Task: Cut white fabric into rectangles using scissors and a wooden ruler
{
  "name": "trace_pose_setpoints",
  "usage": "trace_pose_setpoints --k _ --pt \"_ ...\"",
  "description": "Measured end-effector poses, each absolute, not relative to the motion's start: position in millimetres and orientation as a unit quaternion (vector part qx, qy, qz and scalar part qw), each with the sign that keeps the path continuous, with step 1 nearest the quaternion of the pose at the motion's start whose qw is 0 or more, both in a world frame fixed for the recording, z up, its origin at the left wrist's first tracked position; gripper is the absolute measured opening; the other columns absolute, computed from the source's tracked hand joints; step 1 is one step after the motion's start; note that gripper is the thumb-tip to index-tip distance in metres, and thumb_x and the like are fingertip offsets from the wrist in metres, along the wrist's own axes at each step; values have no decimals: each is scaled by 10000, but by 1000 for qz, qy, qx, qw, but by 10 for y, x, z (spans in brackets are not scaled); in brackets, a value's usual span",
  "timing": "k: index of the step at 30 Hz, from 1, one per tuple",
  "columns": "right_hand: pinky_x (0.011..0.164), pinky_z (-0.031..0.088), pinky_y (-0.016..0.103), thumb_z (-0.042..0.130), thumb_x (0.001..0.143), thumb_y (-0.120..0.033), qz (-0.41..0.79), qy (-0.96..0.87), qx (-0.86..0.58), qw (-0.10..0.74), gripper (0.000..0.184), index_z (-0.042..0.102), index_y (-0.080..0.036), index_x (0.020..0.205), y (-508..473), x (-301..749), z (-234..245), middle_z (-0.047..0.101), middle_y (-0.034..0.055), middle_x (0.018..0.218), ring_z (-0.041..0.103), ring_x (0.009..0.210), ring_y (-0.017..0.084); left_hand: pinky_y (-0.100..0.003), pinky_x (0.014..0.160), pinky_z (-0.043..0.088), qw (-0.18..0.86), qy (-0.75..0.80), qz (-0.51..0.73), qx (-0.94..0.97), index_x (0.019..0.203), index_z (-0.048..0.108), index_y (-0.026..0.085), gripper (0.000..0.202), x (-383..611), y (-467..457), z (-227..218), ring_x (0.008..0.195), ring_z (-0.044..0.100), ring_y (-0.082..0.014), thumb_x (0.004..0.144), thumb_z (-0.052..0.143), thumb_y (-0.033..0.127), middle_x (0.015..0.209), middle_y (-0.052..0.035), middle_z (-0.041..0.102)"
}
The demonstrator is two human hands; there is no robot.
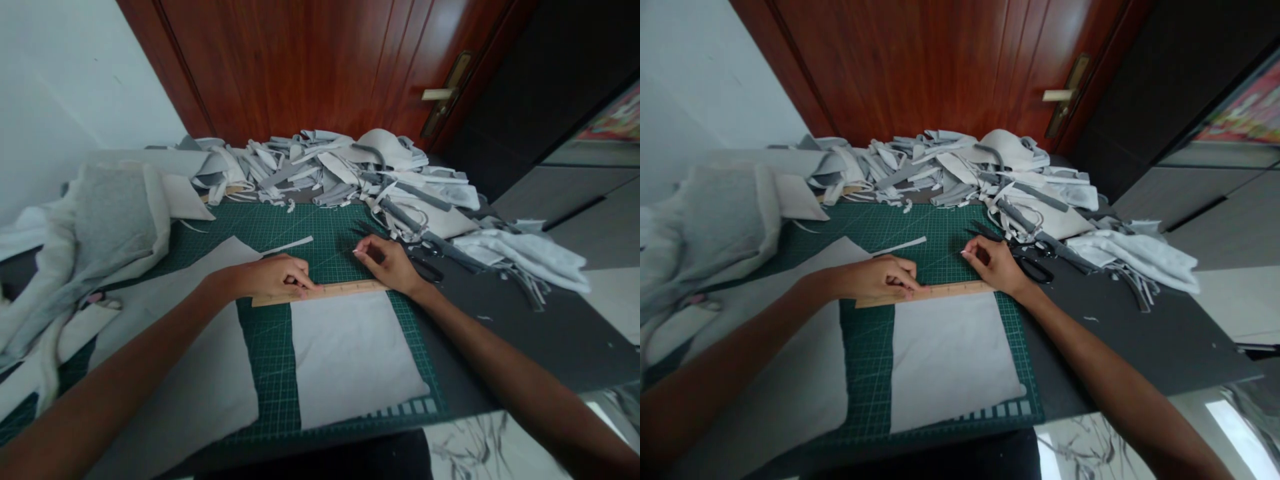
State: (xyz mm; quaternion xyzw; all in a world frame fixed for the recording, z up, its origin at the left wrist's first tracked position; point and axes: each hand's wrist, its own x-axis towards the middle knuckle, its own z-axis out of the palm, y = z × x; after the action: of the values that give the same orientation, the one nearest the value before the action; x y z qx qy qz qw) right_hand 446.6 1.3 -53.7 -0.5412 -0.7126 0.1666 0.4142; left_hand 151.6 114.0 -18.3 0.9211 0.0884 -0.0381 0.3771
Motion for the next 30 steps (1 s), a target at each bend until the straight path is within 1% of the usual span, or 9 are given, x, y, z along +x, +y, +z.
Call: trace_pose_setpoints --k 3,6,13,18,24,27,30 --pt "611 455 280 631 1018 -417 164 -723 -533 408 205 676 -219 988 50 4475 -522 697 7 777 598 641 153 -220 664 357 381 84 -50 920 1205 837 266 278 1529 1147 -165 730 522 -123 1023 687 414 856 -3 585" --pt "590 441 272 636 1010 -380 172 -733 -524 398 175 679 -212 984 75 4480 -532 698 4 776 581 615 140 -223 677 359 382 77 -57 919 1187 845 261 276 1549 1175 -168 736 533 -123 1022 688 417 856 -6 593" --pt "556 422 258 653 998 -368 202 -726 -514 409 162 667 -208 975 100 4490 -546 675 -11 767 560 590 119 -215 684 366 388 79 -78 915 1205 838 263 270 1573 1227 -156 736 546 -117 1006 710 392 836 4 594" --pt "562 430 267 647 1007 -408 227 -702 -530 418 198 656 -214 971 86 4496 -553 667 -6 775 567 621 129 -207 703 384 385 82 -90 915 1240 826 265 281 1575 1209 -126 767 570 -128 1000 701 339 859 -4 603" --pt "586 440 274 640 1011 -494 261 -681 -511 455 275 637 -221 974 68 4517 -590 616 -12 765 559 660 139 -205 728 387 379 87 -85 917 1247 823 255 282 1570 1189 -119 788 573 -129 1011 675 296 865 -5 609" --pt "592 443 275 648 1002 -544 267 -675 -519 451 323 634 -224 965 61 4519 -595 620 -5 773 566 679 146 -207 742 390 376 85 -87 919 1261 816 263 286 1569 1190 -130 808 580 -132 1013 674 278 876 -7 628" --pt "590 438 274 642 1007 -550 259 -676 -527 445 331 644 -222 961 58 4512 -598 634 1 786 562 678 145 -210 737 394 371 86 -88 920 1254 818 264 282 1573 1199 -151 809 584 -136 999 698 269 873 -6 636"
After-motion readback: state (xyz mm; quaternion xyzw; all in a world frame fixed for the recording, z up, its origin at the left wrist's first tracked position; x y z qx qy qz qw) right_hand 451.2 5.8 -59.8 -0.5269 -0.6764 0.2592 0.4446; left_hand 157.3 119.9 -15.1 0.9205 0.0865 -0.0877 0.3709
